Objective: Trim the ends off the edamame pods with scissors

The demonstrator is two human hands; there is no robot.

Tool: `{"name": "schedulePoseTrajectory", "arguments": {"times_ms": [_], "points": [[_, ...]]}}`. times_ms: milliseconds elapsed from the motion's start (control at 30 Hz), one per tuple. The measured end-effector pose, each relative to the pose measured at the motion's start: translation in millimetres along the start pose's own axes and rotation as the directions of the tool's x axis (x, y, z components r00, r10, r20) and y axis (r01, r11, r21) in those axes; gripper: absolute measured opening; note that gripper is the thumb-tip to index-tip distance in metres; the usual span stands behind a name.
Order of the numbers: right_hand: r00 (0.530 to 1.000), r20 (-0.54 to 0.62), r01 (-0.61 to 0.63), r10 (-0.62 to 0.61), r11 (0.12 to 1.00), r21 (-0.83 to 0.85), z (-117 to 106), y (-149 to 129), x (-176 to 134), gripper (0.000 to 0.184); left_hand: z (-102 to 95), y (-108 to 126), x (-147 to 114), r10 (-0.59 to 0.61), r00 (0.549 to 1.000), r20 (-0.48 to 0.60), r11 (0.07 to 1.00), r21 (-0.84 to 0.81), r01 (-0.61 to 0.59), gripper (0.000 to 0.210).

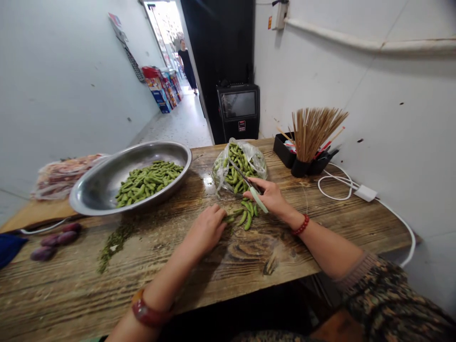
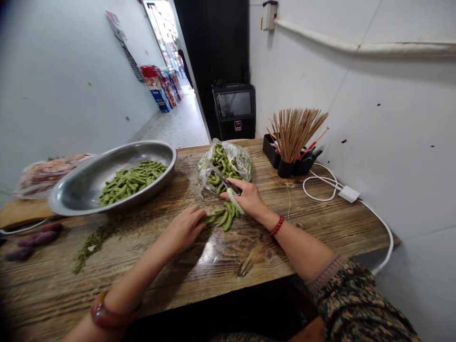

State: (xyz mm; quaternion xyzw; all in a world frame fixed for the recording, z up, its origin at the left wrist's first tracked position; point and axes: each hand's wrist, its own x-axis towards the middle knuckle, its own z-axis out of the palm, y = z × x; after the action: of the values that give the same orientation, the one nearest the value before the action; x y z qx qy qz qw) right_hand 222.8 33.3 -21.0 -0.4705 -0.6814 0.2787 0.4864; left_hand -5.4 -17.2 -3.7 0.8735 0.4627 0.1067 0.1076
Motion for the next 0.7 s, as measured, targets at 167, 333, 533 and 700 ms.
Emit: {"name": "schedulePoseTrajectory", "arguments": {"times_ms": [167, 333, 533, 700], "points": [[0.999, -0.053, 0.001, 0.002, 0.999, 0.054, -4, 6, 4, 0.050, 9.6, 14, 33, -0.091, 0.978, -0.188, 0.959, -0.281, 0.035, 0.010], [0.999, -0.043, 0.005, -0.002, 0.998, 0.055, -4, -4, 3, 0.049, 12.4, 10, 39, -0.251, 0.961, -0.112, 0.631, -0.773, 0.075, 0.021], [1.000, 0.025, 0.009, -0.010, 1.000, 0.021, 1, -13, -6, 0.050, 2.3, 9, 23, -0.288, 0.954, 0.084, 0.134, -0.983, 0.127, 0.033], [0.998, 0.065, 0.024, -0.022, 0.999, -0.036, 5, -7, -7, 0.048, -3.6, 14, 19, -0.298, 0.952, 0.067, 0.048, -0.995, 0.085, 0.020]]}}
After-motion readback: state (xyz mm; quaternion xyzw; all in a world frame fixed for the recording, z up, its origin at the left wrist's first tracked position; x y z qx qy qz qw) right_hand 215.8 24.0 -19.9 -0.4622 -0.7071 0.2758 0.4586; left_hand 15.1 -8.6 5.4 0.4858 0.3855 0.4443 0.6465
